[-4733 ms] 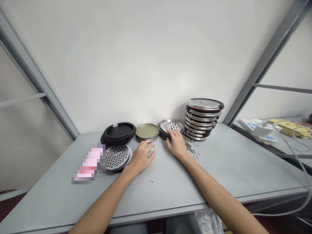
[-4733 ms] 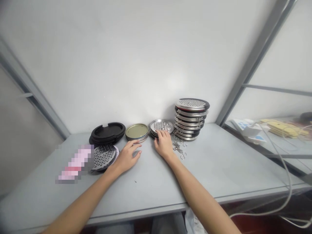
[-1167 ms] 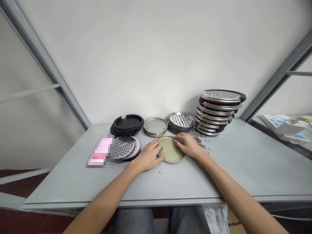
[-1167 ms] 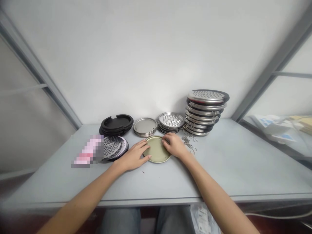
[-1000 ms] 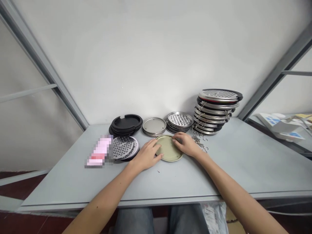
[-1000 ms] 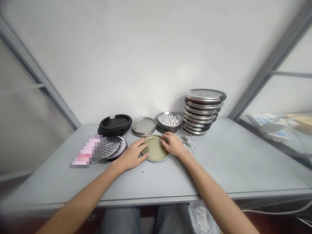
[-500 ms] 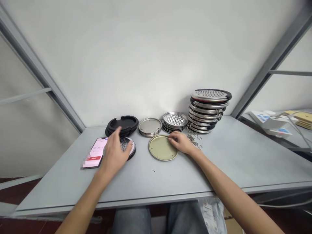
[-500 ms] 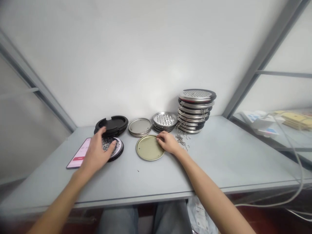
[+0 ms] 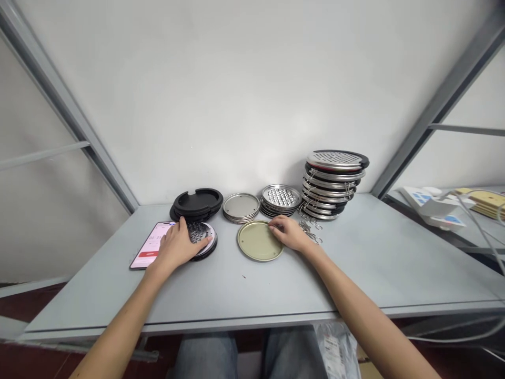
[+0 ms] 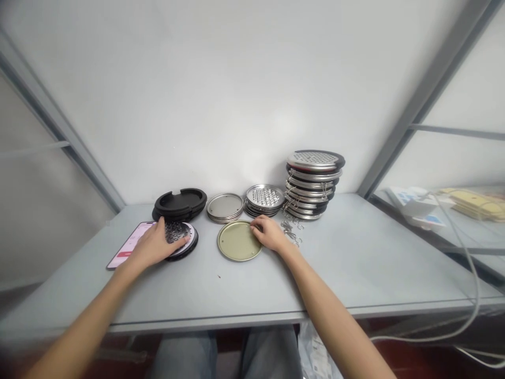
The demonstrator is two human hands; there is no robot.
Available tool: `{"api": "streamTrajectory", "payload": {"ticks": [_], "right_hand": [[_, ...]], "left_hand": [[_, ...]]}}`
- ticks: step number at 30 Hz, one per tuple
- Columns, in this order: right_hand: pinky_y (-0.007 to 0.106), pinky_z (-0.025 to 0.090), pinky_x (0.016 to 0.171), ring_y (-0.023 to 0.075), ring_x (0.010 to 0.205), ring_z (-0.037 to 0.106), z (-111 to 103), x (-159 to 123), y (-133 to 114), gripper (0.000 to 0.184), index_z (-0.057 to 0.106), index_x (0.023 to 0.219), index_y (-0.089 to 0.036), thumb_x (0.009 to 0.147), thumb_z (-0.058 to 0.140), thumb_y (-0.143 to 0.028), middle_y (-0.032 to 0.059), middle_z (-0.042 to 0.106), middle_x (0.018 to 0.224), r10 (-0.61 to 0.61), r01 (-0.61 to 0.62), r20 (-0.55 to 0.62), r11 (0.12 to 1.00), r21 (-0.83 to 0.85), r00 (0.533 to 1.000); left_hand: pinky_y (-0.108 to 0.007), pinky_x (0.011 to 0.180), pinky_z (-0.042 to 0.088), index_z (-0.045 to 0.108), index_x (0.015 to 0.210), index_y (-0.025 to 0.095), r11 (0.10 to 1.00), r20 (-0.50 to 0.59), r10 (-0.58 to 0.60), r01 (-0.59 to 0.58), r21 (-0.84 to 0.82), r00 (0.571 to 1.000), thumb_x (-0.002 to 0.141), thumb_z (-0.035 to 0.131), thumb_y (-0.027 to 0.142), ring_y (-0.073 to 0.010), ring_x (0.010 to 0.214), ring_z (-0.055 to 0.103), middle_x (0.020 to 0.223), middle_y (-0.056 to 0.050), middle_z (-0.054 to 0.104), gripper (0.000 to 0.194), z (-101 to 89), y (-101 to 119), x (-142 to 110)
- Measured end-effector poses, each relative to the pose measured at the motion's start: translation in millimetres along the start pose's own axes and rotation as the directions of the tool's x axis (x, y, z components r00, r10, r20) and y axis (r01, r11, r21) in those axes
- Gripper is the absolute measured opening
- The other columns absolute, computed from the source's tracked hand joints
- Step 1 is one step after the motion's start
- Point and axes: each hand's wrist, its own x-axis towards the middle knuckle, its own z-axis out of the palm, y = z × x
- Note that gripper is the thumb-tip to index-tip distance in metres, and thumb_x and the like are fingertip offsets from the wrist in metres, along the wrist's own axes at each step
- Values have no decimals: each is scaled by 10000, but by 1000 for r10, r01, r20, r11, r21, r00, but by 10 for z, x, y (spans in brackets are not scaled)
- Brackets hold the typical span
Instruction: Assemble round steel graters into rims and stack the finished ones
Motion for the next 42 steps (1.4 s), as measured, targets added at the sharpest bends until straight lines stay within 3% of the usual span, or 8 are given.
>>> {"api": "streamTrajectory", "payload": {"ticks": [7, 14, 18, 20, 24, 29, 35, 42], "right_hand": [[336, 478, 807, 206, 868, 613, -20, -2, -9, 204, 695, 933, -152, 857, 517, -216, 111, 652, 983, -2, 1, 22, 1000, 6, 1000], [331, 477, 819, 205, 886, 617, -24, -6, -7, 205, 694, 940, -155, 861, 517, -222, 107, 648, 992, -4, 4, 18, 1000, 6, 1000], [337, 474, 835, 210, 903, 613, -14, -9, 10, 213, 690, 952, -154, 872, 512, -238, 111, 647, 996, -24, 24, 14, 1000, -5, 1000], [345, 470, 846, 215, 913, 609, -6, -10, 9, 217, 688, 957, -151, 877, 507, -241, 116, 647, 998, -25, 25, 7, 1000, -7, 1000], [364, 455, 880, 230, 953, 598, -4, -8, -45, 234, 688, 959, -151, 886, 507, -281, 123, 650, 1023, -3, 3, -51, 1000, 13, 999], [352, 470, 822, 221, 867, 620, -36, 10, -145, 347, 679, 880, -170, 941, 407, -376, 79, 696, 906, 91, -61, -127, 973, 224, 988], [321, 501, 756, 202, 849, 629, -56, 53, -199, 328, 669, 1015, -174, 872, 511, -425, 61, 701, 960, 181, -123, -47, 813, 570, 982], [300, 485, 708, 154, 704, 600, -114, 31, -310, 363, 682, 994, -143, 753, 670, -414, 45, 696, 799, 247, -238, 88, 685, 689, 965]], "left_hand": [[-462, 975, 358, 272, 1433, 100, 999, 1, 3, -3, 33, 1000, 729, 441, 758, -413, 1287, 393, 1403, -231, 416, 978, 15, -70, 10], [-522, 958, 373, 188, 1475, 133, 998, -120, -50, 54, 35, 992, 750, 436, 740, -440, 1244, 424, 1388, -205, 445, 978, -156, 9, -217], [-537, 1010, 351, 266, 1454, 155, 997, -209, 71, -73, 2, 975, 759, 496, 685, -416, 1277, 396, 1401, -174, 446, 904, -156, 144, -392], [-500, 1050, 340, 287, 1441, 155, 970, -269, 215, -237, -52, 939, 770, 536, 631, -367, 1294, 395, 1404, -160, 444, 860, -90, 279, -417], [-487, 1081, 321, 195, 1463, 152, 834, -424, 437, -534, -141, 793, 756, 615, 549, -338, 1327, 359, 1433, -164, 393, 914, 132, 684, -295], [-519, 1095, 279, 241, 1445, 148, 662, -366, 655, -736, -145, 661, 704, 671, 529, -361, 1350, 317, 1449, -172, 379, 937, 423, 1147, -49], [-536, 1082, 273, 286, 1435, 158, 622, -296, 703, -761, -184, 647, 701, 661, 555, -373, 1345, 310, 1456, -179, 371, 916, 577, 1208, -57], [-529, 1100, 261, 254, 1455, 170, 644, -254, 702, -746, -172, 665, 700, 660, 556, -358, 1375, 277, 1483, -162, 340, 940, 572, 1130, -80]]}}
